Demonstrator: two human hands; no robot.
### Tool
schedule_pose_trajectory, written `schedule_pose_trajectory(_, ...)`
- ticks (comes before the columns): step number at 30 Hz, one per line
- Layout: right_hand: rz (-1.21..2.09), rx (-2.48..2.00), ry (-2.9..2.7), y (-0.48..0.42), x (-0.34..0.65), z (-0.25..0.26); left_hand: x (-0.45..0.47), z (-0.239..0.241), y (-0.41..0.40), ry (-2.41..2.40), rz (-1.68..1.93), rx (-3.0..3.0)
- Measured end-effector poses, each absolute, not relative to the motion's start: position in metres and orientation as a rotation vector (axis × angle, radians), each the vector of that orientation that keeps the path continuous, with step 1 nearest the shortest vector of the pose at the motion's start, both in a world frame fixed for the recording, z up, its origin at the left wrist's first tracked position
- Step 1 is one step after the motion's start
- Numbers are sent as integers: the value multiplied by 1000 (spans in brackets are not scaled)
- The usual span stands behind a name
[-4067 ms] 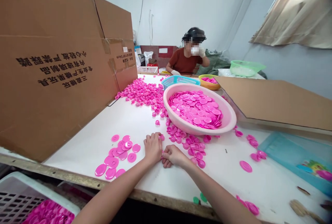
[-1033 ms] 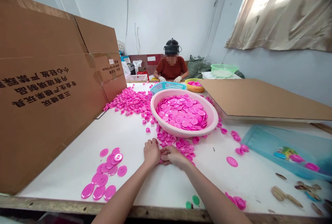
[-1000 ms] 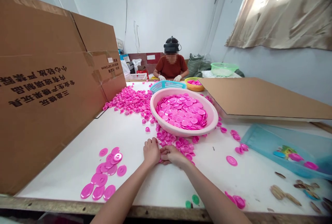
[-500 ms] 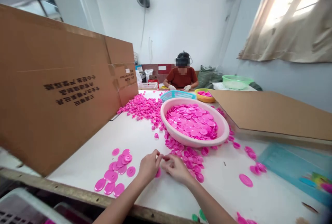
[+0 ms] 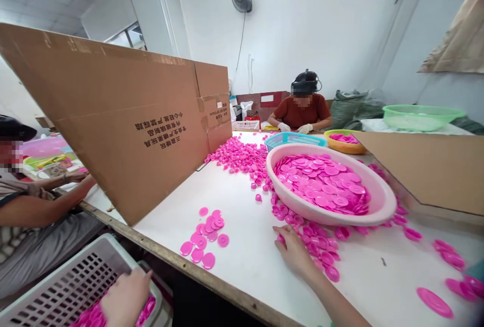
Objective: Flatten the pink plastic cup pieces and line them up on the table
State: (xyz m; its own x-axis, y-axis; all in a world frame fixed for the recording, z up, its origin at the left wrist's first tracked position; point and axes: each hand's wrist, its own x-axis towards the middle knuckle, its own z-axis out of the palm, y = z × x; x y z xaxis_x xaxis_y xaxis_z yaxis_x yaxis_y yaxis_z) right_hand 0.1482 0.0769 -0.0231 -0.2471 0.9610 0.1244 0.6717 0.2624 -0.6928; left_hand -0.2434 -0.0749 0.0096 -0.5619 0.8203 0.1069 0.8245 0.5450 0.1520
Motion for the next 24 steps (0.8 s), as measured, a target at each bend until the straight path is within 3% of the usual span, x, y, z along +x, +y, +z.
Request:
schedule_pose_trajectory(2, 750, -1396, -1979, 75, 147, -21, -197, 20, -41, -2619, -225, -1442)
schedule_pose_trajectory(6, 852, -1338, -1879, 73, 144, -23, -117, 33, 30, -2329, -331, -1966)
schedule_pose_trajectory(12, 1093, -1280, -1577, 78, 146, -27, -97, 3, 70, -2281, -227, -2116)
schedule_pose_trajectory(17, 1026, -1253, -1438, 83, 150, -13, -82, 14, 65, -2113, -895, -2308)
schedule_pose_trajectory(20, 1212, -1210, -1409, 81, 151, -2, -43, 26, 64, -2065, -1396, -2543)
schedule_pose_trajectory(24, 1432, -1150, -1399, 78, 152, 1, 5, 17, 72, -2150, -1540, -2757)
